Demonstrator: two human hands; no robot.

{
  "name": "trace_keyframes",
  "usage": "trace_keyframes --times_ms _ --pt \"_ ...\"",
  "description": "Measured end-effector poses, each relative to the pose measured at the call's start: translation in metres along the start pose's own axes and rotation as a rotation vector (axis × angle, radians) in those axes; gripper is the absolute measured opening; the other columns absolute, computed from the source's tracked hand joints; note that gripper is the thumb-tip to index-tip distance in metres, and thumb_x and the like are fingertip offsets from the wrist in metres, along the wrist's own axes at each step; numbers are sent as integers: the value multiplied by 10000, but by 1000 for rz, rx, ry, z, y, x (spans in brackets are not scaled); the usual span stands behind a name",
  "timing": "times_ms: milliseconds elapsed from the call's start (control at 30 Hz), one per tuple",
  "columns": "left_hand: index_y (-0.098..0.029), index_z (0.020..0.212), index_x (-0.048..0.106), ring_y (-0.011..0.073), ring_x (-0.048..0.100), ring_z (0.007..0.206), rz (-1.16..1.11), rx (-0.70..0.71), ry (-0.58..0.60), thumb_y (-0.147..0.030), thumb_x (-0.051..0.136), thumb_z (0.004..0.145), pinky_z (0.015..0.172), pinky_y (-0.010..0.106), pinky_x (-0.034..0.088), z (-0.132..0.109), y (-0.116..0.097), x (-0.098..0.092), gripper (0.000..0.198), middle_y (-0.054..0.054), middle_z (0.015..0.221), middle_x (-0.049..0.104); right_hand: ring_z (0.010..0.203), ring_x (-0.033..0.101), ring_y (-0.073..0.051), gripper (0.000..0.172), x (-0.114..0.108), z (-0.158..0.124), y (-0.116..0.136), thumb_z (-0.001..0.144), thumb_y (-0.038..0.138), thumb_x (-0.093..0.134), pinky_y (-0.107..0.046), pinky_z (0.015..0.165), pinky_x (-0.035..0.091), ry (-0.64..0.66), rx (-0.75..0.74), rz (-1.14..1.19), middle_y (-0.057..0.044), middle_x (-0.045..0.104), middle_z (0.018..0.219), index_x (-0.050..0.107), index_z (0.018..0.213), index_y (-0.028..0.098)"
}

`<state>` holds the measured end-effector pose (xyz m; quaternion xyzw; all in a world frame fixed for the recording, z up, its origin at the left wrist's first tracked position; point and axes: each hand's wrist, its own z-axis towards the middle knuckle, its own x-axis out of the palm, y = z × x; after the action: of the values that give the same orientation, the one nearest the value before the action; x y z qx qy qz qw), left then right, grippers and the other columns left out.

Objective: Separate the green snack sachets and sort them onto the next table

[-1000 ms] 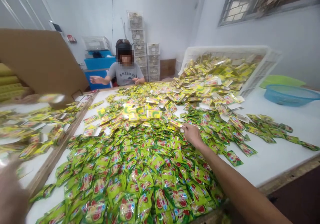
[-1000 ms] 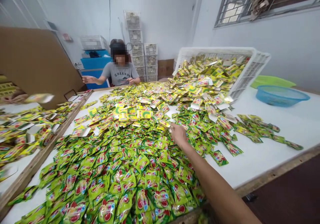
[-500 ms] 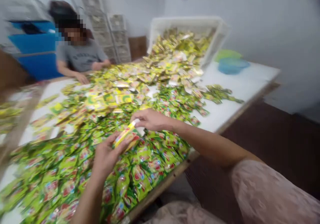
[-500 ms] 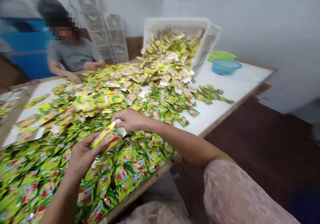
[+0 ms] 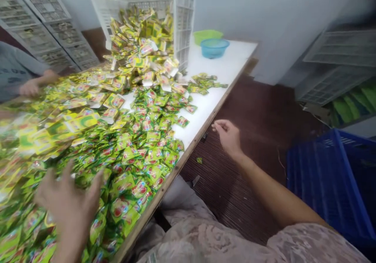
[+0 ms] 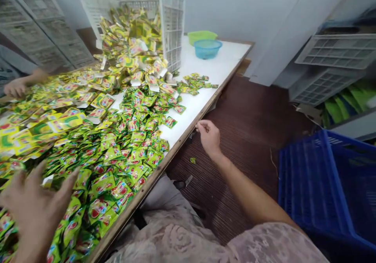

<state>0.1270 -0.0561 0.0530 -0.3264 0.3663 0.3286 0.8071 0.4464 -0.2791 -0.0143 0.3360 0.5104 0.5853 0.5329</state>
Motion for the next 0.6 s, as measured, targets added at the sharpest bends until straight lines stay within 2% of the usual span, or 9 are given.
trace_keyframes --times_ms 67,133,233,300,367,467,600 --pt "-99 1166 544 373 337 1260 -23 228 94 -522 540 752 1019 530 267 -11 -40 14 592 194 1384 360 686 628 -147 227 -25 -18 -27 752 356 529 -314 713 506 -29 98 -103 -69 666 786 578 827 148" --pt "-161 1186 542 350 285 1295 -68 463 272 -491 542 765 1031 501 272 -30 -70 32 535 155 1419 323 685 636 -152 233 -47 -39 -50 753 348 490 -308 706 504 -27 187 -203 -86 675 800 573 836 147" --pt "-235 1266 491 362 219 1326 -51 692 478 -477 596 734 1027 501 273 -61 -94 60 594 134 1455 280 637 639 -164 215 -73 -72 -78 736 305 468 -305 661 500 -25 264 -291 -99 685 764 580 815 140" --pt "-262 1328 417 365 222 1328 8 747 536 -435 619 729 1031 522 246 -76 -99 75 656 140 1458 282 633 645 -166 209 -87 -91 -96 737 275 451 -294 650 494 -17 316 -356 -94 691 760 593 813 143" --pt "-274 1364 354 360 232 1328 64 761 536 -382 610 747 1041 544 202 -83 -99 83 677 141 1450 306 651 651 -169 214 -96 -108 -114 744 245 440 -286 653 486 1 376 -433 -84 697 767 612 827 150" --pt "-271 1370 343 361 214 1335 95 760 493 -366 577 768 1046 557 169 -85 -95 87 653 138 1446 318 731 656 -196 199 -103 -125 -142 751 203 464 -300 686 469 43 474 -560 -82 700 796 641 834 166" --pt "-249 1357 376 353 194 1343 113 752 448 -372 544 786 1055 540 164 -86 -91 87 608 144 1440 327 873 639 -217 150 -102 -131 -178 766 139 524 -299 747 452 148 571 -666 -93 691 864 659 826 164"
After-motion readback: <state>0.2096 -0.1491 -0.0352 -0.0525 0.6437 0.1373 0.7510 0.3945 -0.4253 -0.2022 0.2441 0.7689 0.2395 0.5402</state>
